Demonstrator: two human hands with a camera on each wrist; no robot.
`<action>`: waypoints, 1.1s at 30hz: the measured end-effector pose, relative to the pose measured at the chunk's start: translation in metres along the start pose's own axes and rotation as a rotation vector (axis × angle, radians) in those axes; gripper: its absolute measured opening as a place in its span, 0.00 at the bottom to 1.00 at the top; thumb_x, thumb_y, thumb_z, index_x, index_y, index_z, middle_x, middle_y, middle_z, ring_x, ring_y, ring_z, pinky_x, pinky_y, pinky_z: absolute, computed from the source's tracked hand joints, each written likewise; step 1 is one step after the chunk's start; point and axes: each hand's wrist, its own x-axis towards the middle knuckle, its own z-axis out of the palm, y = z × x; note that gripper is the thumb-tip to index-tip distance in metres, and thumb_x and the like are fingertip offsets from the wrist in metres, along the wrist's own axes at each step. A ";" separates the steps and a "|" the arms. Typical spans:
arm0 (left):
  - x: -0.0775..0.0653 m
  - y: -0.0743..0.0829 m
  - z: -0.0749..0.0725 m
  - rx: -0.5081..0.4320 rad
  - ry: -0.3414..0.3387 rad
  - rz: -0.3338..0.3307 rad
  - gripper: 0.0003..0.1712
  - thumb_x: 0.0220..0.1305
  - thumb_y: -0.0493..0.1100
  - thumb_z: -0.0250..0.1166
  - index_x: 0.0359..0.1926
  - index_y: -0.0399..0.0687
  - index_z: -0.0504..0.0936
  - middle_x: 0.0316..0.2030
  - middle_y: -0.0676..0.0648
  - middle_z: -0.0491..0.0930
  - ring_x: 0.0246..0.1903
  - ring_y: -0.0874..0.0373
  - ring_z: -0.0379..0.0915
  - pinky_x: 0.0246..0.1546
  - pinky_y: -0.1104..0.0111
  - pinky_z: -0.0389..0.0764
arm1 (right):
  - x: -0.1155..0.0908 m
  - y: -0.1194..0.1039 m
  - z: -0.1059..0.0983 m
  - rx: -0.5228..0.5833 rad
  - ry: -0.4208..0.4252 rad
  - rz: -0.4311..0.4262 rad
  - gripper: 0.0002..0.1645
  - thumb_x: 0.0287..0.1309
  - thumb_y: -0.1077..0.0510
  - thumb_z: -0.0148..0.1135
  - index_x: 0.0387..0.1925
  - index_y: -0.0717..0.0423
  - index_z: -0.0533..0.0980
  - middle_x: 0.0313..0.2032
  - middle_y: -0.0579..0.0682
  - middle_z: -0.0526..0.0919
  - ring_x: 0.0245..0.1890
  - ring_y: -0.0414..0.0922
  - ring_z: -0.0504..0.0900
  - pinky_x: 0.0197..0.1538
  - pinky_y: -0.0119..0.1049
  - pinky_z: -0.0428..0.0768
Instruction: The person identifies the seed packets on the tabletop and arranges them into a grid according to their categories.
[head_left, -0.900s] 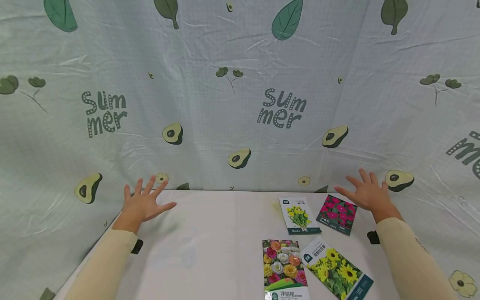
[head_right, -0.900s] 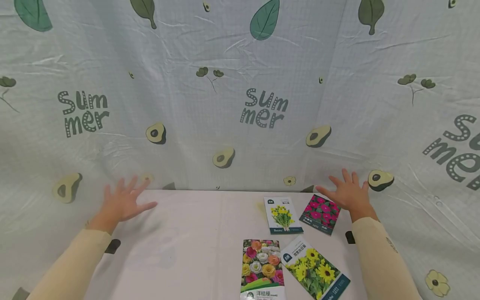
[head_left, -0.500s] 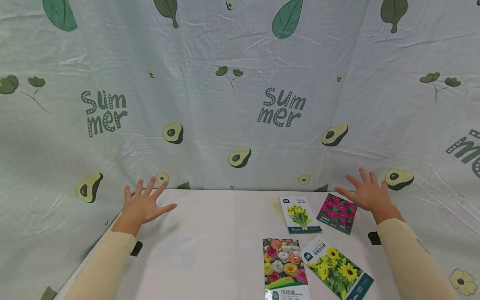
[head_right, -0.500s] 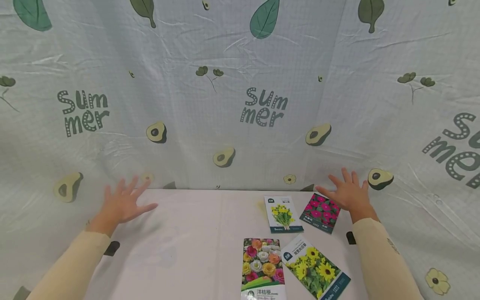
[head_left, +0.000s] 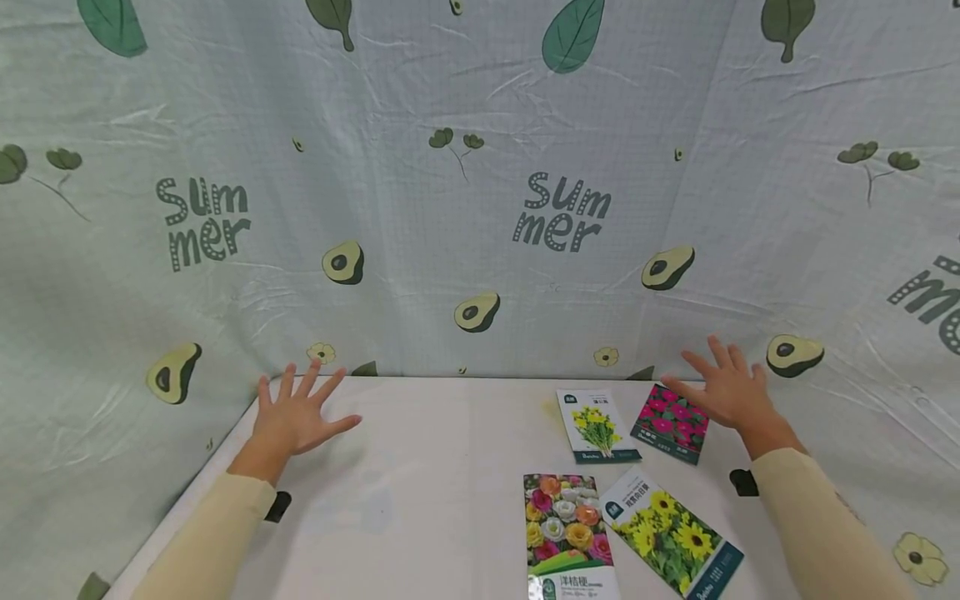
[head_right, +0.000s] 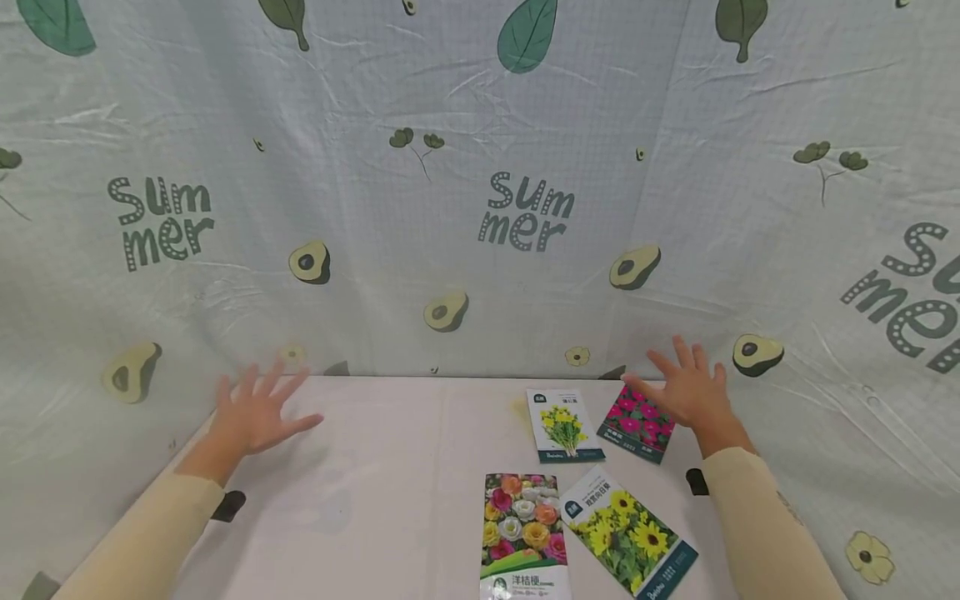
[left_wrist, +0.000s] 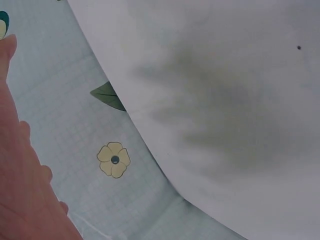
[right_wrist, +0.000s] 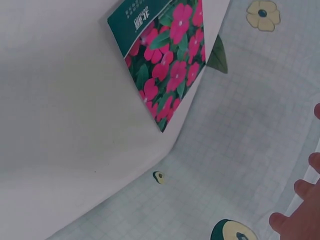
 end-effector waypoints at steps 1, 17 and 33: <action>0.000 0.001 0.001 -0.001 0.001 0.001 0.60 0.58 0.86 0.49 0.81 0.58 0.53 0.81 0.33 0.41 0.77 0.23 0.33 0.68 0.26 0.28 | -0.001 0.000 0.001 0.000 0.003 -0.004 0.57 0.62 0.19 0.48 0.77 0.54 0.61 0.79 0.71 0.43 0.76 0.76 0.43 0.66 0.81 0.42; -0.012 0.023 0.016 -0.036 0.040 0.039 0.56 0.60 0.82 0.53 0.81 0.61 0.54 0.81 0.36 0.43 0.78 0.25 0.35 0.69 0.27 0.30 | -0.019 -0.007 0.012 -0.049 0.086 -0.092 0.53 0.62 0.21 0.53 0.74 0.53 0.65 0.78 0.70 0.50 0.75 0.74 0.48 0.67 0.80 0.48; -0.029 0.054 0.032 -0.089 0.081 0.085 0.55 0.60 0.82 0.54 0.81 0.63 0.56 0.82 0.39 0.45 0.78 0.27 0.36 0.70 0.29 0.33 | -0.052 -0.033 0.028 -0.083 0.158 -0.197 0.48 0.57 0.28 0.65 0.71 0.50 0.71 0.76 0.67 0.58 0.74 0.72 0.55 0.70 0.76 0.52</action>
